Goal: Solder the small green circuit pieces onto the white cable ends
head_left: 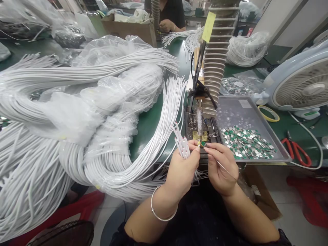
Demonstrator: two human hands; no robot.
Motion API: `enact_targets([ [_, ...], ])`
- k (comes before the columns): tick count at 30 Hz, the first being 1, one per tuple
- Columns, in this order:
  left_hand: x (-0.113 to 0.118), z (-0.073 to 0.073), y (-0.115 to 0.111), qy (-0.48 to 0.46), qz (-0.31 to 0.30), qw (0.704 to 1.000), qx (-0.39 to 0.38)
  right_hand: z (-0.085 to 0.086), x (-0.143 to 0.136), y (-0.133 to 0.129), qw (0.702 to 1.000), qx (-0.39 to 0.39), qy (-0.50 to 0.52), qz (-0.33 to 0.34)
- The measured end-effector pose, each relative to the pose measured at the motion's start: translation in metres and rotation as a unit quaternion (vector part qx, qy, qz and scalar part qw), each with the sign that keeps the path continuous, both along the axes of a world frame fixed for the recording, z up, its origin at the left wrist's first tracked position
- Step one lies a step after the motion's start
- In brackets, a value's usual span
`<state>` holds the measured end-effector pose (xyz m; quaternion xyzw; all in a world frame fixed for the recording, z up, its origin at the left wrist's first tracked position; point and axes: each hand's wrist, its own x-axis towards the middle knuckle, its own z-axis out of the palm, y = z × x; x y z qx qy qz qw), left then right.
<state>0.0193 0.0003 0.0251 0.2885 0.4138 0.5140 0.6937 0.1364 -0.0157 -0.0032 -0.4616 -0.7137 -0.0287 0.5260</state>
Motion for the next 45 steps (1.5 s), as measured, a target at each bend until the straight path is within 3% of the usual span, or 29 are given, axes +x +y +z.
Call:
enact_targets([
  [20,0.001,-0.006,-0.002,0.012,-0.002,1.000,-0.014,-0.003,0.001,-0.002,0.999,0.002,0.023,0.025],
  [28,-0.011,-0.017,-0.003,0.070,-0.068,0.993,0.063,-0.003,0.004,-0.001,0.997,-0.065,0.037,0.021],
  [35,-0.013,-0.022,-0.004,0.113,-0.064,0.988,0.088,-0.001,0.002,0.002,0.995,-0.090,0.027,0.020],
  [45,-0.016,-0.012,0.001,0.101,-0.099,0.986,0.083,-0.008,0.000,-0.003,0.993,-0.096,0.048,0.041],
])
